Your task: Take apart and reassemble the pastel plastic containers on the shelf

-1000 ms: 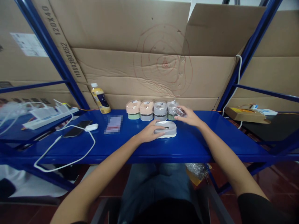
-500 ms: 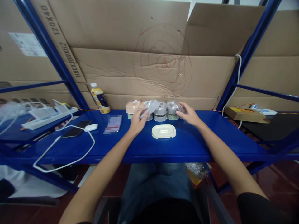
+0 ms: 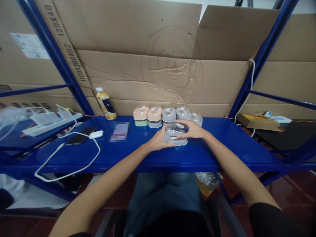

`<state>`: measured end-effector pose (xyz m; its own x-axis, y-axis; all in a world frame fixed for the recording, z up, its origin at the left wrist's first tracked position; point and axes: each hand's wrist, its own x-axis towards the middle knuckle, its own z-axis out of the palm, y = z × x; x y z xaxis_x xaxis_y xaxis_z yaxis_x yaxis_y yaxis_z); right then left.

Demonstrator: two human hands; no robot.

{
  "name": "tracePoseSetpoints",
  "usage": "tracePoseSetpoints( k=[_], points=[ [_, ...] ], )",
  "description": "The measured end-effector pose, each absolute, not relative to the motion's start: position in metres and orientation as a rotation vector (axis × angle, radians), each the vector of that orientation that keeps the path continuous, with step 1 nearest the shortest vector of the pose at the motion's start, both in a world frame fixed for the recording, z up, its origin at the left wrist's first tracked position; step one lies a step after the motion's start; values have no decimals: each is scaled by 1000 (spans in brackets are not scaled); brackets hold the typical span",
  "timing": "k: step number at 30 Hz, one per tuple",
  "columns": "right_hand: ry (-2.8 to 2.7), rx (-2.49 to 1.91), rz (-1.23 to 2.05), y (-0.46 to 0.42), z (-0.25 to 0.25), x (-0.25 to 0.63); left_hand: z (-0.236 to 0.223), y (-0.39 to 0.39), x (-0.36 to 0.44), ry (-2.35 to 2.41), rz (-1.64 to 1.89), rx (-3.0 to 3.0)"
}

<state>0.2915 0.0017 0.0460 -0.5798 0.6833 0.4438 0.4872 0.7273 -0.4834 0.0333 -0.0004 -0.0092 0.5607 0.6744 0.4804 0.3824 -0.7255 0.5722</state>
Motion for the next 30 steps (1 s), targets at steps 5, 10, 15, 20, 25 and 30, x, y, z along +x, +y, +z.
tracePoseSetpoints(
  k=[5,10,15,20,25,30],
  points=[
    [-2449,-853,312,1,40,285,-18,4,37,1003,978,2278],
    [-2533,-822,292,2,32,275,-17,4,38,988,977,2315],
    [-2492,-941,240,2,23,279,-13,1,34,971,909,2374],
    [-2410,-1187,148,-32,21,324,-11,-3,31,1033,885,2399],
    [-2223,-1656,8,-73,17,421,-8,-7,33,1043,799,2513],
    [-1789,-2206,-111,-42,15,499,-7,-6,35,1081,765,2538]
  ],
)
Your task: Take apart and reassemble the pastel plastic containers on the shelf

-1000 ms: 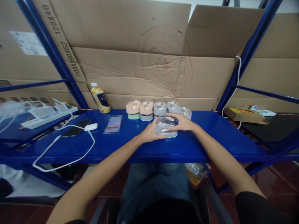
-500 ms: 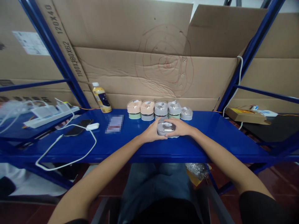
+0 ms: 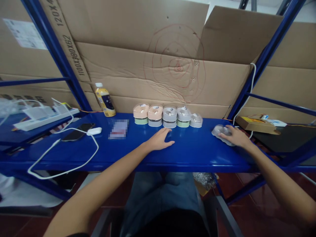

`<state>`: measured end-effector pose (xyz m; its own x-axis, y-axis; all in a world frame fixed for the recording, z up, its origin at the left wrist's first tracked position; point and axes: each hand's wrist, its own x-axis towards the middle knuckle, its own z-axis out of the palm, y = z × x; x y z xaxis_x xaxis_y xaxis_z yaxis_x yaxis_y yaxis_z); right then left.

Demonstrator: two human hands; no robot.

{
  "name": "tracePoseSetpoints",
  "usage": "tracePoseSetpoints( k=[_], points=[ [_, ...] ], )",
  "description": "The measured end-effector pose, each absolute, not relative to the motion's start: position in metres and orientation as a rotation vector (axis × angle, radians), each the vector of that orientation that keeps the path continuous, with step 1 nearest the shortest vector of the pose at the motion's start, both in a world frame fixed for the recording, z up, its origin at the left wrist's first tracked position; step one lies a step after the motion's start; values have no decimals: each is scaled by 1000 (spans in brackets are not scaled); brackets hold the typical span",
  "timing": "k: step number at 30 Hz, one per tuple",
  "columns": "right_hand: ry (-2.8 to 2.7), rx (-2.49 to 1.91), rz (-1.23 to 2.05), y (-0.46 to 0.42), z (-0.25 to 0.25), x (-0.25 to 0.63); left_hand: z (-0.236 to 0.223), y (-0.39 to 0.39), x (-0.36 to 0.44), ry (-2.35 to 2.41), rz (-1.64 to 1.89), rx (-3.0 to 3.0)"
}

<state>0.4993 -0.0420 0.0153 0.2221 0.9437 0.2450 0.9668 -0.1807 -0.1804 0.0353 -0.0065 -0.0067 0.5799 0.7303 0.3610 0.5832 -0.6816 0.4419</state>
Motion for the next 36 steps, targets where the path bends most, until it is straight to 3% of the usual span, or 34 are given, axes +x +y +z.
tracePoseSetpoints(
  k=[6,13,18,22,25,32,36],
  points=[
    [-1202,-2379,24,38,33,491,-4,-8,35,1096,744,2548],
    [-1276,-2234,94,85,26,445,-2,-11,34,1087,739,2563],
    [-1385,-2109,-130,72,22,424,-1,-11,35,1102,690,2567],
    [-1963,-1755,-417,61,25,400,-1,-11,35,1105,677,2591],
    [-2255,-1650,-371,55,21,381,-1,-12,35,1094,675,2602],
    [-2326,-1579,-254,-11,21,372,-4,-9,36,1094,684,2602],
    [-2032,-1903,-229,-39,36,368,-3,-10,36,1097,694,2575]
  ],
)
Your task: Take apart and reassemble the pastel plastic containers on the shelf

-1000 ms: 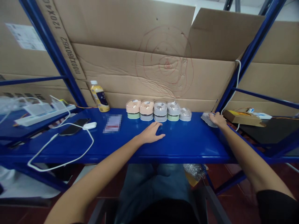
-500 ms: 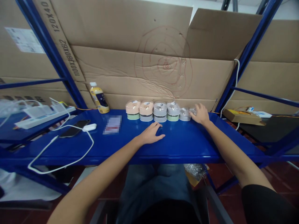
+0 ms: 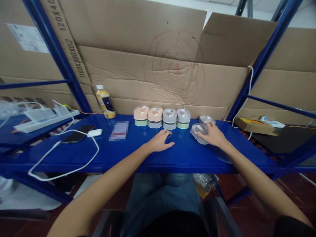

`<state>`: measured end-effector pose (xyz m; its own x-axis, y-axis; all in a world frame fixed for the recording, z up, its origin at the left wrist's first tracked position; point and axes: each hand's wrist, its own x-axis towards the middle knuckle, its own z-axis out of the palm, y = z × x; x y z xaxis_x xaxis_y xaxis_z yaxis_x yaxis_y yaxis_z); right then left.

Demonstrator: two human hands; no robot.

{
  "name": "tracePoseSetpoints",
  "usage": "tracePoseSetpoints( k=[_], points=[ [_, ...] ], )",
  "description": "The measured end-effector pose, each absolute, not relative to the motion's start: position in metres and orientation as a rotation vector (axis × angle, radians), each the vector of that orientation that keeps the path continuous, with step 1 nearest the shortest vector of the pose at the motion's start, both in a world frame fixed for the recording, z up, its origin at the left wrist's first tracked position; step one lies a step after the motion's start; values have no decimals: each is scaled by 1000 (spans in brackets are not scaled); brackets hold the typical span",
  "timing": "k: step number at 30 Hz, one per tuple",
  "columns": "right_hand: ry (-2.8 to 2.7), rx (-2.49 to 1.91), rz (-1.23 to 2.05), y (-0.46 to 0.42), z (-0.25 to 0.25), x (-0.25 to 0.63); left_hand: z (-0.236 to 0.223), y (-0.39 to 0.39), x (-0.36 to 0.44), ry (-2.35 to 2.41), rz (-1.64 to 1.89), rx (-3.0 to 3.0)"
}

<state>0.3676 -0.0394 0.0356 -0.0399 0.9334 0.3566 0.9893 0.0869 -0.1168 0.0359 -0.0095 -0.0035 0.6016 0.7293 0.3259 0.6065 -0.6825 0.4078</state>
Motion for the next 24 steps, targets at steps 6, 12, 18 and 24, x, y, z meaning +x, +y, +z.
tracePoseSetpoints(
  k=[6,12,18,24],
  points=[
    [-2223,-1838,100,-32,41,335,-5,-8,35,1055,829,2413],
    [-2303,-1060,209,-34,49,295,-5,-6,33,871,905,2386],
    [-2035,-1101,315,-10,43,311,2,-17,35,767,718,2599],
    [-1874,-1178,432,5,28,327,1,-13,32,809,766,2585]
  ],
)
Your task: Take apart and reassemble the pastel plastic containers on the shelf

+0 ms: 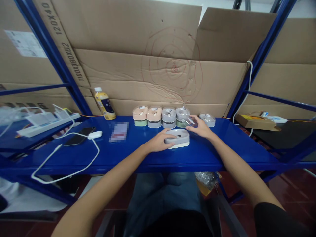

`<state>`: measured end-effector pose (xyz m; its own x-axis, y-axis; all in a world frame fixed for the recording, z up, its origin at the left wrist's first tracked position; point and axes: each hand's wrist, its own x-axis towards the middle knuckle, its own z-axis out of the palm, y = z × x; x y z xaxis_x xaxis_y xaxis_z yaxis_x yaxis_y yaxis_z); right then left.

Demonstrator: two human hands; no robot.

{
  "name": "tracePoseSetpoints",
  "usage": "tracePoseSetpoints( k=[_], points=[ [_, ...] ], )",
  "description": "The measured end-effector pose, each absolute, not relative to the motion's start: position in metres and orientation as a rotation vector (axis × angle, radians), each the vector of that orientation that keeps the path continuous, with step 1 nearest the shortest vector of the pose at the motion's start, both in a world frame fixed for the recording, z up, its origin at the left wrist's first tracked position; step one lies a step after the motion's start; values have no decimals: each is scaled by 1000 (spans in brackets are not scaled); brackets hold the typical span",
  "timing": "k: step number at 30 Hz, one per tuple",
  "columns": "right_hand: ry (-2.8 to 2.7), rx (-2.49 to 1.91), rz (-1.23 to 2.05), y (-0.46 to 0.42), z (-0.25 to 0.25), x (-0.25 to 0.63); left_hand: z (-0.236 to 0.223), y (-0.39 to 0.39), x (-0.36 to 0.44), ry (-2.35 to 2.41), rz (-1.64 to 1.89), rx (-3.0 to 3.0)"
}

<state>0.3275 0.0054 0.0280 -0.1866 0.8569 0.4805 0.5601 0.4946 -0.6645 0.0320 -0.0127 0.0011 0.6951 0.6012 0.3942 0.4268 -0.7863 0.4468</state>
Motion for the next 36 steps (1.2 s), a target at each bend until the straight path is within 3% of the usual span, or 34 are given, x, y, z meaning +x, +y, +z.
tracePoseSetpoints(
  k=[9,17,27,36],
  points=[
    [-1724,-1114,495,9,35,340,15,3,16,1085,1419,2300],
    [-2009,-938,635,-7,47,340,10,-22,27,841,736,2619],
    [-2519,-777,544,-16,46,297,-1,-16,41,852,798,2345],
    [-2457,-982,239,-31,27,297,-9,-9,37,871,797,2399]
  ],
)
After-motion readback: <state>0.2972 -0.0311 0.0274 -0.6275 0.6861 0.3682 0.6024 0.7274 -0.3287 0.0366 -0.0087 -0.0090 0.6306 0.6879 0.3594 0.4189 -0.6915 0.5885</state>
